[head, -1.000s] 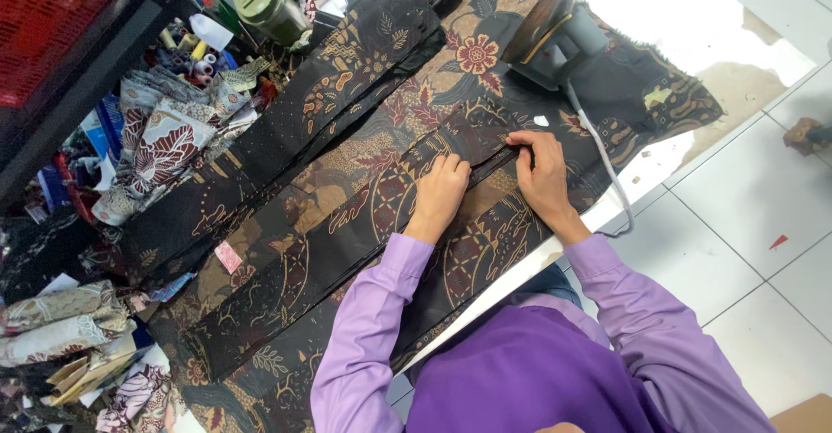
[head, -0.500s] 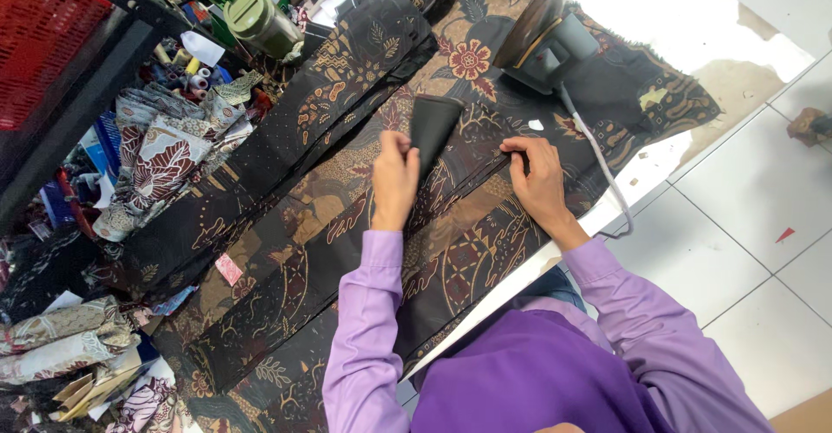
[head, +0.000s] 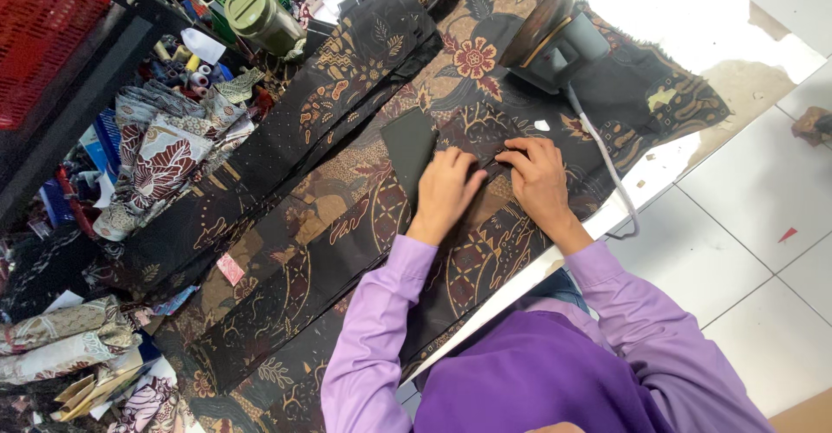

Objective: The person folds a large piece of patterned fabric on a table. They repeatedly fold the fabric in half lengthwise, aligning the edges and smoothing the surface with their hands. The fabric is progressively reduced in size through multiple folds.

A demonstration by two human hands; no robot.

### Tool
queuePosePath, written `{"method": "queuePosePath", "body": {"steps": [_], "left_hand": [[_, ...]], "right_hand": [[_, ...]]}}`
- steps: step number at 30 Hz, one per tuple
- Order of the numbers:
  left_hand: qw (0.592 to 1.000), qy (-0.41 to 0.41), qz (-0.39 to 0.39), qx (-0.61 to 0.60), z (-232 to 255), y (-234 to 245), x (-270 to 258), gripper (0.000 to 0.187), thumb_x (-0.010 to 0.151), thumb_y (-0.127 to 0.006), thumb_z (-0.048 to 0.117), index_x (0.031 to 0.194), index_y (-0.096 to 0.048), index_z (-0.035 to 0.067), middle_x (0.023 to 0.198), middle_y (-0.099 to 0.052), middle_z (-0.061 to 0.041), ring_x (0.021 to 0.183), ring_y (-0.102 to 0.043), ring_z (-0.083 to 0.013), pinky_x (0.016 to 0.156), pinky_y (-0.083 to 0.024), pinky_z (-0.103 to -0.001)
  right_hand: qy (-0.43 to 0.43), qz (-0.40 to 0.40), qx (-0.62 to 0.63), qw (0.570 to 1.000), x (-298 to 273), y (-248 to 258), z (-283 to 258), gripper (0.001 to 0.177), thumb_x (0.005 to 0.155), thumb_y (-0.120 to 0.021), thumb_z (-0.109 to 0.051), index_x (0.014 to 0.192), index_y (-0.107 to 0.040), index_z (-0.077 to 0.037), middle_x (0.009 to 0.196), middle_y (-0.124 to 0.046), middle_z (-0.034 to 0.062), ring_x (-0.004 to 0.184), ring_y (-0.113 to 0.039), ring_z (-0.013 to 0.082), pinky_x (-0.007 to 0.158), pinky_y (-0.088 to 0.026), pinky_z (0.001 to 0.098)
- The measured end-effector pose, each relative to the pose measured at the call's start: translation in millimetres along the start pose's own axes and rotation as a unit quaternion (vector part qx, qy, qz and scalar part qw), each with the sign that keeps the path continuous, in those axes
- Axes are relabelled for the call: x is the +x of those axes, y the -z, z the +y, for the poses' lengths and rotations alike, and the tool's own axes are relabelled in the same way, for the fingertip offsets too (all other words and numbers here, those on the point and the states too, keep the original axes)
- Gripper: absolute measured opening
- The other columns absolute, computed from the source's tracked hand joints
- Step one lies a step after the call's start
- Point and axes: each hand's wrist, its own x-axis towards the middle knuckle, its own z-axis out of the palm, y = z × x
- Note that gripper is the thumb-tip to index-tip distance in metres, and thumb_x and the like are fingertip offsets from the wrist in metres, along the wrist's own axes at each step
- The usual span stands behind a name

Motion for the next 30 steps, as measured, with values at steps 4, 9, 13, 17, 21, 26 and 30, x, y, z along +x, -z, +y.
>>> {"method": "queuePosePath", "body": {"steps": [4, 9, 13, 17, 21, 26, 30], "left_hand": [[0.999, -0.022, -0.006, 0.045, -1, -16, -3, 0.021, 0.085, -0.074, 0.017, 0.100, -0.066, 0.006, 0.099, -0.061, -0.009, 0.094, -0.061, -0.0310, 0.078, -0.053, -0.041], [0.999, 0.017, -0.014, 0.037, -13, -16, -4, 0.010, 0.093, -0.070, 0.014, 0.098, -0.065, 0.007, 0.097, -0.064, -0.008, 0.095, -0.064, -0.0308, 0.076, -0.056, -0.042], [0.996, 0.081, 0.038, -0.025, -26, 6, 6, 0.010, 0.092, -0.069, 0.012, 0.099, -0.067, 0.007, 0.095, -0.071, -0.013, 0.090, -0.070, -0.0335, 0.076, -0.056, -0.044], [0.976, 0.194, 0.072, -0.061, -52, 48, 17, 0.016, 0.092, -0.064, 0.009, 0.107, -0.062, 0.003, 0.093, -0.072, -0.016, 0.084, -0.072, -0.0326, 0.074, -0.056, -0.044], [0.920, 0.103, 0.219, 0.309, -61, 60, 27, 0.024, 0.086, -0.063, 0.000, 0.109, -0.060, 0.005, 0.110, -0.068, -0.017, 0.097, -0.064, -0.0335, 0.082, -0.054, -0.042], [0.997, -0.049, 0.041, 0.044, -19, 22, 7, 0.019, 0.088, -0.070, 0.009, 0.105, -0.064, 0.006, 0.097, -0.060, -0.011, 0.093, -0.061, -0.0319, 0.078, -0.052, -0.043], [0.998, -0.057, -0.016, 0.012, -2, -2, -9, 0.017, 0.084, -0.073, 0.014, 0.097, -0.065, 0.007, 0.096, -0.060, -0.007, 0.091, -0.061, -0.0279, 0.077, -0.053, -0.040]], "right_hand": [[-0.002, -0.004, -0.004, 1.000, 0, 1, 1, 0.030, 0.083, -0.065, 0.008, 0.105, -0.077, -0.008, 0.119, -0.070, 0.0046, 0.114, -0.060, 0.0270, 0.095, -0.046, 0.0393], [-0.008, 0.011, 0.006, 1.000, -1, -2, 2, 0.033, 0.084, -0.063, 0.009, 0.111, -0.076, -0.005, 0.119, -0.070, 0.0046, 0.114, -0.061, 0.0268, 0.096, -0.047, 0.0397], [-0.011, 0.023, 0.007, 1.000, -1, -2, 3, 0.031, 0.084, -0.062, 0.008, 0.108, -0.075, -0.005, 0.118, -0.070, 0.0050, 0.114, -0.061, 0.0271, 0.096, -0.048, 0.0395], [-0.011, 0.023, 0.007, 1.000, 0, -2, 2, 0.028, 0.085, -0.063, 0.008, 0.107, -0.075, -0.005, 0.117, -0.071, 0.0052, 0.113, -0.061, 0.0271, 0.094, -0.048, 0.0393], [-0.018, 0.017, 0.011, 1.000, 1, 0, 1, 0.028, 0.084, -0.063, 0.008, 0.105, -0.075, -0.005, 0.116, -0.071, 0.0053, 0.111, -0.062, 0.0271, 0.092, -0.048, 0.0393], [-0.015, 0.022, 0.011, 1.000, 1, 0, 0, 0.027, 0.085, -0.063, 0.008, 0.106, -0.075, -0.005, 0.116, -0.071, 0.0058, 0.111, -0.063, 0.0277, 0.093, -0.048, 0.0394], [-0.016, 0.029, 0.017, 0.999, 1, -1, 0, 0.025, 0.087, -0.063, 0.008, 0.107, -0.073, -0.003, 0.117, -0.072, 0.0069, 0.112, -0.063, 0.0281, 0.095, -0.049, 0.0396]]}}
